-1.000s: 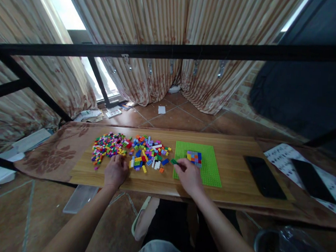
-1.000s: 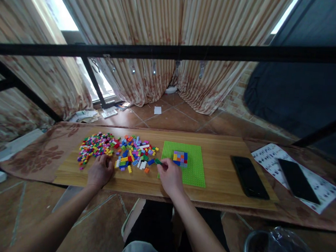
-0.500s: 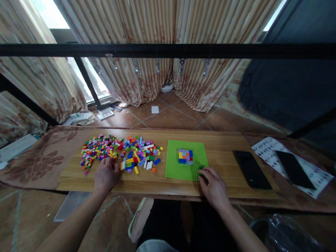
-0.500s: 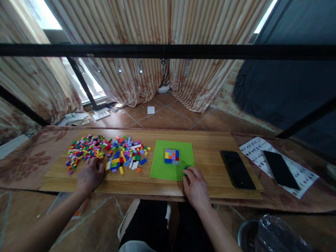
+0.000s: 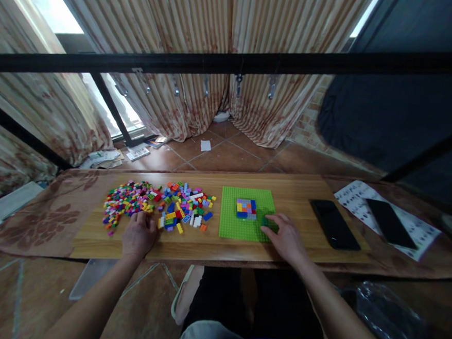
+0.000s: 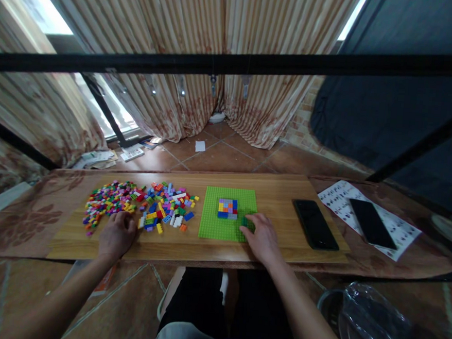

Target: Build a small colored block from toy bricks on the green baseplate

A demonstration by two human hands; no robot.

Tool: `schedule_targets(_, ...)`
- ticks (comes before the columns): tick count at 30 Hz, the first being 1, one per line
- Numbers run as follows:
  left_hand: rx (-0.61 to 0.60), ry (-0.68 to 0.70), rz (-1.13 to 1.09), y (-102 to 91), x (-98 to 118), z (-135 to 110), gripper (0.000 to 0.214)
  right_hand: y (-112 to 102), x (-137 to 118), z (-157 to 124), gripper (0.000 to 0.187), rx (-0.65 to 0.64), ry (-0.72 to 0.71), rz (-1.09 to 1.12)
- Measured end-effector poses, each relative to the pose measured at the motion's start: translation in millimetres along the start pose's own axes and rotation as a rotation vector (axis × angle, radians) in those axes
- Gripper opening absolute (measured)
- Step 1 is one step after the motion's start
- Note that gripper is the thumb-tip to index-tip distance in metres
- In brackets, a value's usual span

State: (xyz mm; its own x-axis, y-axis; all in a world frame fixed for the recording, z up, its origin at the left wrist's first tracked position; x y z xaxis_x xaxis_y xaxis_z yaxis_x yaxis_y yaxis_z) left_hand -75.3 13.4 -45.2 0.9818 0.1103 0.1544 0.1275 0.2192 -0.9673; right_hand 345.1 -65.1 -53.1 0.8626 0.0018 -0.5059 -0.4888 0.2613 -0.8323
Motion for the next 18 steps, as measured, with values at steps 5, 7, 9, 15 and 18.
schedule_targets(5, -0.001, -0.006, -0.003, -0.5, 0.5, -0.2, 0.026, 5.0, -18.3, 22.1, 0.032, 0.034, -0.02, 0.066)
schedule_targets(7, -0.002, -0.002, -0.006, -0.9, 0.8, -0.4, 0.025, 8.9, -20.8, 26.4, 0.033, 0.009, -0.02, 0.08)
schedule_targets(9, -0.001, 0.003, -0.004, -1.1, 1.0, -0.3, 0.023, 12.6, -20.6, 27.1, 0.033, -0.012, -0.016, 0.077)
schedule_targets(15, -0.009, -0.002, 0.005, 0.3, 0.2, 0.0, 0.022, 18.9, -17.6, 23.0, 0.04, 0.002, 0.043, 0.129)
schedule_targets(18, -0.002, -0.003, 0.001, 0.9, -0.2, -0.4, 0.023, 17.9, -16.5, 21.8, 0.043, 0.012, 0.081, 0.196)
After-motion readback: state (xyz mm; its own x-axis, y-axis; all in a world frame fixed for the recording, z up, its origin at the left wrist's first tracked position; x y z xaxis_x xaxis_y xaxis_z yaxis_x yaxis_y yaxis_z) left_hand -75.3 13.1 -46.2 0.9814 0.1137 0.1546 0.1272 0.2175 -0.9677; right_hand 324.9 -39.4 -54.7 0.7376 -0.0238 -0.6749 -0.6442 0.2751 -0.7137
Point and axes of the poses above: each hand's wrist, its own z-axis towards the middle knuckle, its own y-axis out of the palm, x = y × z, the point moved 3 cm from there along z, towards the middle knuckle, and after that the axes turned 2 degrees about -x, right-handed, at the moved point
